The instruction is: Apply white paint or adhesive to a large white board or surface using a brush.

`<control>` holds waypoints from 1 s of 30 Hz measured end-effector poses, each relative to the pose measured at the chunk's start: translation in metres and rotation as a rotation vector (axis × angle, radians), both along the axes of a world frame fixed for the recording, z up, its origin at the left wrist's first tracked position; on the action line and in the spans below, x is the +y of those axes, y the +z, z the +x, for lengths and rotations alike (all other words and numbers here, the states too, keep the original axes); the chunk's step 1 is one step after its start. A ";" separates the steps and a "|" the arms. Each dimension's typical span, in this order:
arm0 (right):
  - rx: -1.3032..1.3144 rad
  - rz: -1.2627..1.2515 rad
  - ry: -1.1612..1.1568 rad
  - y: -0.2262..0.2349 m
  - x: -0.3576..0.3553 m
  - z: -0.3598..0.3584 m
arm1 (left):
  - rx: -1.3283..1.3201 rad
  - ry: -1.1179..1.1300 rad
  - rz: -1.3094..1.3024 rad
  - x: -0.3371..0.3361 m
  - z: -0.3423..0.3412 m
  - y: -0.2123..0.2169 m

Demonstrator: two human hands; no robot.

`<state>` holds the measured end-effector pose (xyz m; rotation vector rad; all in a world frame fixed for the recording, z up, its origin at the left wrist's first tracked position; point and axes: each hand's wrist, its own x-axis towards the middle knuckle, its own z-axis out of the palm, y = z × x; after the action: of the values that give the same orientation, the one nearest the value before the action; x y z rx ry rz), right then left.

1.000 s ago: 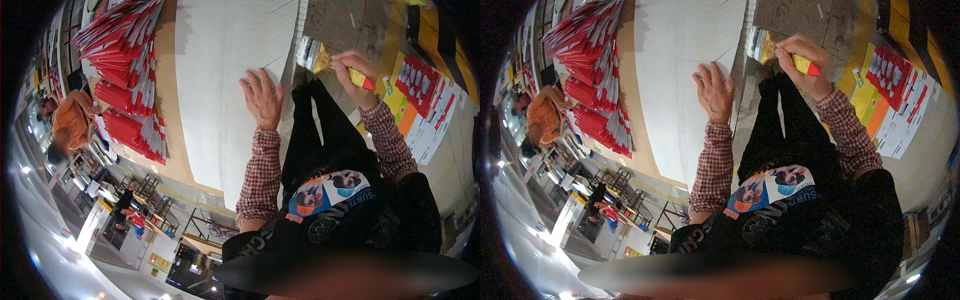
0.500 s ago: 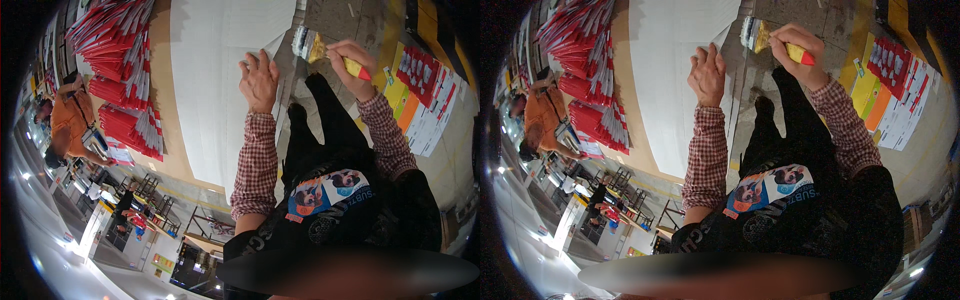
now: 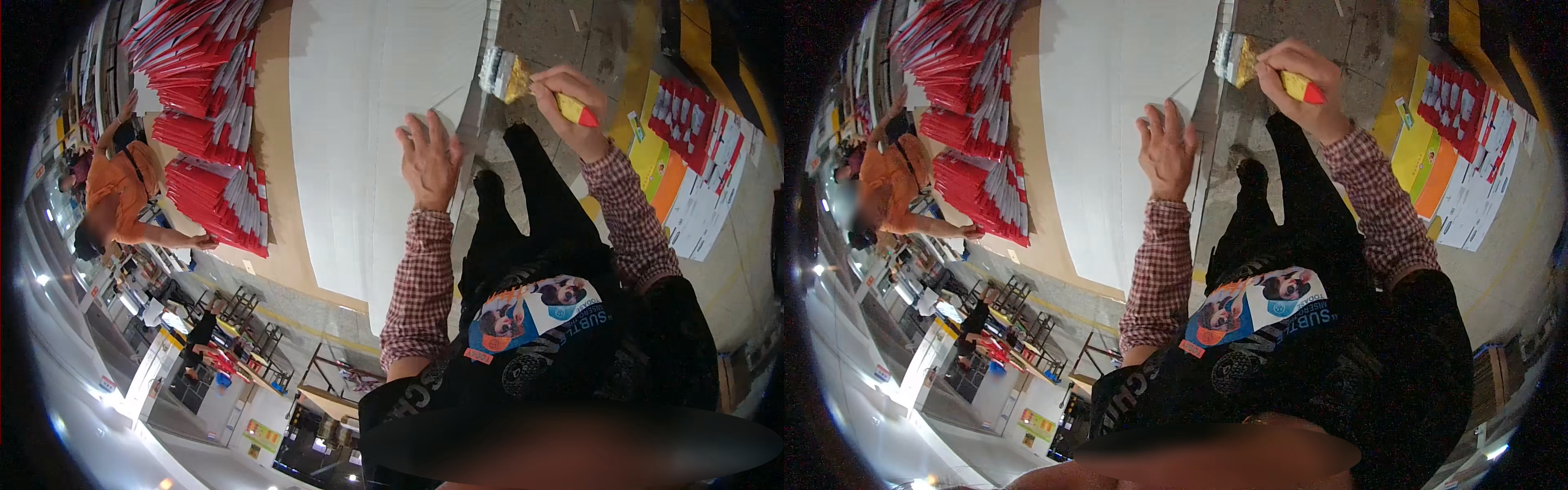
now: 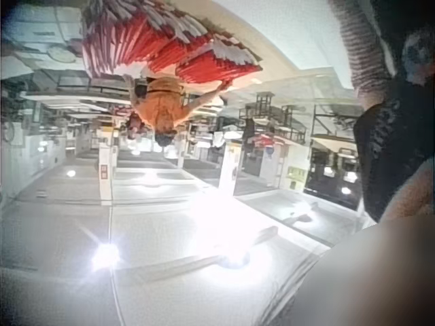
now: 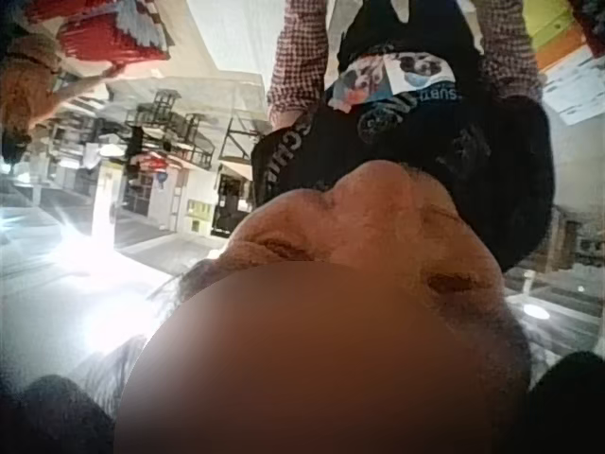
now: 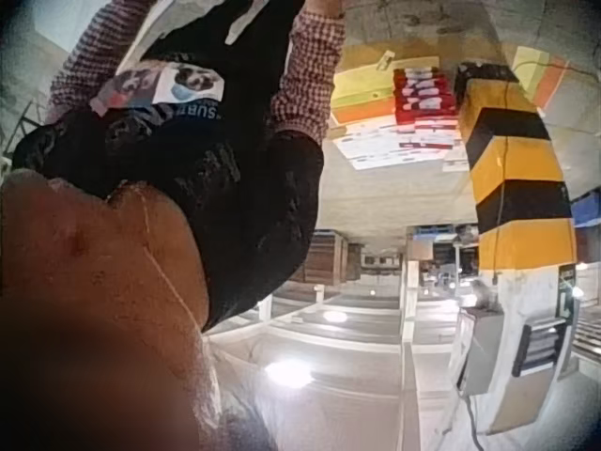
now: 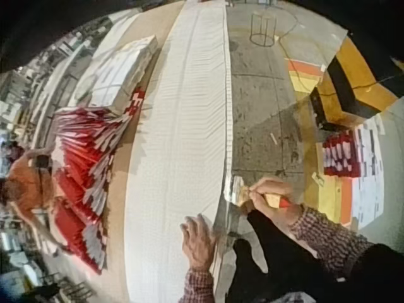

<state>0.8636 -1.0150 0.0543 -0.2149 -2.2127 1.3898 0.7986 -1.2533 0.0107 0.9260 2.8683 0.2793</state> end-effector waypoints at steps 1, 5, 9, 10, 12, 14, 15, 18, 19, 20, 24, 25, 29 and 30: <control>0.011 0.019 -0.008 -0.004 -0.002 -0.001 | -0.014 -0.043 0.006 -0.002 -0.004 0.003; 0.026 0.020 0.014 -0.011 -0.025 0.017 | -0.037 -0.078 0.036 -0.005 -0.012 0.003; 0.015 -0.103 0.039 -0.003 -0.031 0.035 | 0.002 -0.074 0.004 -0.006 -0.012 0.002; 0.014 -0.103 0.040 -0.001 -0.029 0.033 | 0.019 -0.068 0.003 -0.004 -0.012 0.005; 0.048 0.037 -0.036 0.003 -0.025 0.023 | 0.037 -0.057 0.000 -0.003 -0.011 0.005; 0.067 -0.026 -0.048 -0.005 -0.032 0.022 | 0.037 -0.056 -0.017 -0.002 -0.010 0.003; 0.036 -0.010 -0.007 -0.008 -0.038 0.026 | 0.036 -0.058 -0.017 -0.003 -0.006 0.004; -0.002 -0.055 0.045 -0.012 -0.056 0.041 | -0.115 0.014 0.019 -0.013 0.010 0.003; -0.047 -0.028 0.044 -0.005 -0.058 0.048 | -0.066 0.027 -0.069 -0.026 0.022 -0.002; -0.093 0.002 0.033 -0.002 -0.057 0.056 | -0.018 0.032 -0.153 -0.032 0.032 -0.003; 0.016 0.012 0.003 0.005 -0.053 0.055 | -0.089 0.034 -0.089 -0.062 0.051 -0.006; 0.028 -0.024 -0.010 0.006 -0.053 0.048 | -0.039 0.018 -0.049 -0.059 0.049 -0.007; 0.034 0.038 -0.045 -0.007 -0.058 0.038 | -0.001 -0.071 0.055 -0.066 0.035 0.002; 0.030 0.040 -0.046 -0.010 -0.063 0.043 | -0.005 -0.071 0.057 -0.065 0.032 0.005</control>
<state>0.9065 -1.0775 0.0445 -0.2281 -2.1953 1.3155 0.8306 -1.3179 0.0152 1.0330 2.8291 0.3572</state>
